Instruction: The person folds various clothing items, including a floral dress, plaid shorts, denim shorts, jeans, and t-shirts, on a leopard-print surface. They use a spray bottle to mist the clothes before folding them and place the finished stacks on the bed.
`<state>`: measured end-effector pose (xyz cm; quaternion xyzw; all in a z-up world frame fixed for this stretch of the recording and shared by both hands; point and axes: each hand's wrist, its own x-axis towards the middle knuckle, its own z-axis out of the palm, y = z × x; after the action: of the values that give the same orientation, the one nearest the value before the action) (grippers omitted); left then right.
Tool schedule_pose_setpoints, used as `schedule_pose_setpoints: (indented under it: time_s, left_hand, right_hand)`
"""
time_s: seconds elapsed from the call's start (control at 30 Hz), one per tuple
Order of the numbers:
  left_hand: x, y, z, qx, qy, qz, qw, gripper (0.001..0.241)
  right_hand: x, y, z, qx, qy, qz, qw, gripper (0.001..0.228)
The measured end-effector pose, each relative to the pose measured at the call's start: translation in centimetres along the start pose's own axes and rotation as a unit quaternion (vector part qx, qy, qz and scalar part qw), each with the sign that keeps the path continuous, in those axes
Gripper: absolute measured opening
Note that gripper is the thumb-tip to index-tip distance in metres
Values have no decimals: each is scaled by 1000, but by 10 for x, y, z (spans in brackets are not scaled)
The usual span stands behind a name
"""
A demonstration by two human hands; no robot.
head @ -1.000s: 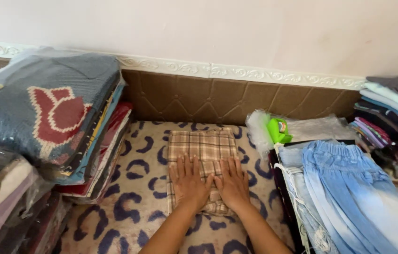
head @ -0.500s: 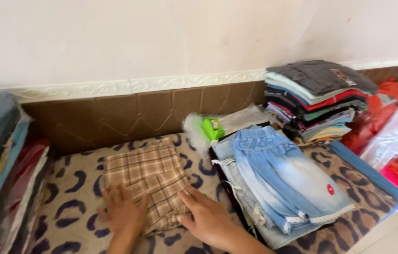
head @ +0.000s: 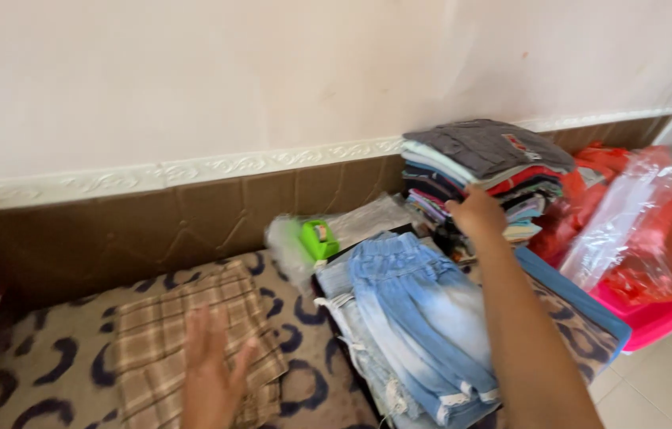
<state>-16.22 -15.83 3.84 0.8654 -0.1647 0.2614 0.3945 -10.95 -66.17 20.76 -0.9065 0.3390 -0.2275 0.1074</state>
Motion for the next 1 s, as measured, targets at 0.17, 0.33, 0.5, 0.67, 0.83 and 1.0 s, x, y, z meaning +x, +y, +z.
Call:
schedule_pose_setpoints:
  time_s: [0.17, 0.33, 0.5, 0.67, 0.83, 1.0]
  left_hand:
    - [29, 132, 41, -84, -133, 160, 974, 75]
    - [25, 189, 103, -97, -274, 196, 937, 78]
    - [15, 190, 115, -74, -237, 216, 944, 72]
    - [12, 180, 101, -111, -220, 237, 940, 68]
    - [9, 126, 41, -107, -278, 257, 919, 63]
    - [27, 54, -61, -158, -198, -21, 967, 63]
  right_hand:
    - [-1, 16, 42, 32, -10, 73, 997, 55]
    - [-2, 29, 69, 18, 15, 71, 997, 50]
    - [-8, 24, 67, 24, 66, -4, 998, 36]
    - [-16, 11, 51, 23, 280, -143, 949, 29]
    - [-82, -33, -63, 323, 385, -311, 806, 40]
    - [-176, -61, -112, 673, 154, -188, 699, 43]
